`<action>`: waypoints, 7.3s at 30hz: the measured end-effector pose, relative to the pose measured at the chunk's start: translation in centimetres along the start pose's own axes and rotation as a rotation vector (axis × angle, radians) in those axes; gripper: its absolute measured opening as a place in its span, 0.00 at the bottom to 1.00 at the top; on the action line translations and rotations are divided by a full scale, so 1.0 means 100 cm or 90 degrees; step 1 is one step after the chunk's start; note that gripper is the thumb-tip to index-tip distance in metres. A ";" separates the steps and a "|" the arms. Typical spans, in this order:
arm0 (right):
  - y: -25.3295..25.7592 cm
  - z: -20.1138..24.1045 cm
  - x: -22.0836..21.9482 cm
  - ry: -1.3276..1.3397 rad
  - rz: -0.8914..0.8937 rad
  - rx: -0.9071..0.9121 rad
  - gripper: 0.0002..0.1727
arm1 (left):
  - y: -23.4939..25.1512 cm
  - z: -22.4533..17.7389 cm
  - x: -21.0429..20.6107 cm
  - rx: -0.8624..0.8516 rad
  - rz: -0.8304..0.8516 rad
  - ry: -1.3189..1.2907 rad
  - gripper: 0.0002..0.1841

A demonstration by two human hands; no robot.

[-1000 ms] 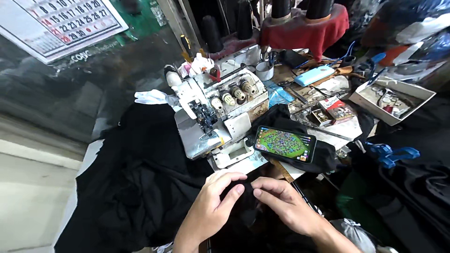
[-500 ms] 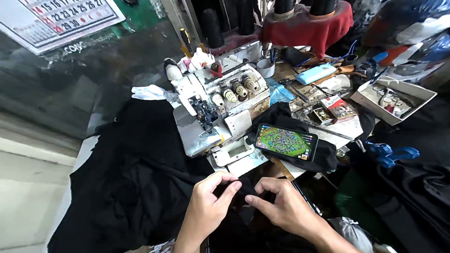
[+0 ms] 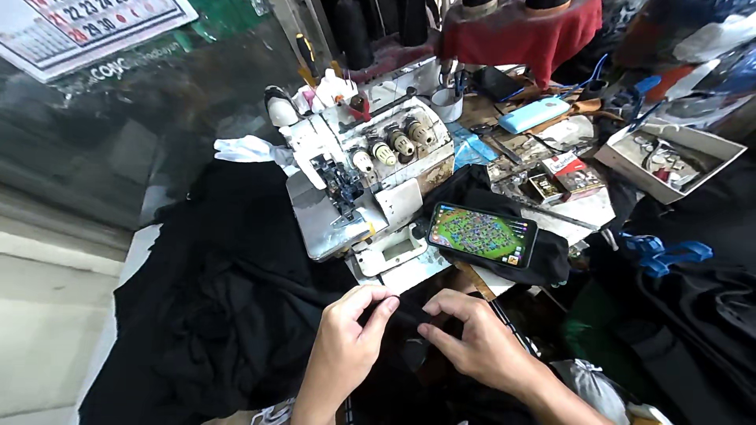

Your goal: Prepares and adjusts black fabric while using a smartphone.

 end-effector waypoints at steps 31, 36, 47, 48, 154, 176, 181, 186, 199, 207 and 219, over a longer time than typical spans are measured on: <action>0.014 0.014 -0.004 0.015 -0.006 0.021 0.13 | -0.010 0.024 0.014 0.036 -0.030 -0.026 0.11; 0.053 0.072 0.016 0.165 0.011 0.118 0.10 | 0.023 -0.027 0.058 -0.063 -0.064 0.041 0.10; 0.125 0.009 -0.022 0.125 -0.089 -0.035 0.13 | 0.100 0.025 0.081 -0.006 -0.074 0.317 0.09; 0.125 0.008 -0.022 0.129 -0.090 -0.035 0.13 | 0.102 0.026 0.082 0.013 -0.068 0.303 0.08; -0.015 -0.078 -0.042 0.189 0.239 -0.163 0.19 | -0.009 0.071 0.053 0.159 0.059 -0.080 0.07; 0.013 -0.076 -0.114 0.048 0.146 -0.210 0.19 | -0.008 0.082 0.050 0.128 -0.019 -0.073 0.09; 0.004 -0.085 -0.093 0.092 0.115 -0.258 0.17 | -0.011 0.078 0.052 0.151 -0.018 -0.074 0.08; 0.007 -0.074 -0.092 0.203 0.162 -0.220 0.13 | -0.010 0.075 0.051 0.152 -0.023 -0.086 0.07; 0.013 -0.061 -0.084 -0.069 0.161 -0.225 0.23 | -0.011 0.081 0.049 0.127 -0.042 -0.075 0.10; -0.008 -0.095 -0.045 0.022 0.073 -0.271 0.16 | -0.012 0.083 0.050 0.114 -0.051 -0.083 0.10; -0.019 -0.086 -0.037 0.300 0.019 -0.235 0.24 | -0.012 0.082 0.050 0.127 -0.046 -0.054 0.10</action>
Point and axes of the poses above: each hand's wrist, its own y-axis towards the middle knuckle, its own x-axis out of the back of the hand, z = x × y, the point moved 6 cm from there along y, towards the middle knuckle, and after that the axes turned 6 degrees about -y, right-handed, at the moved point
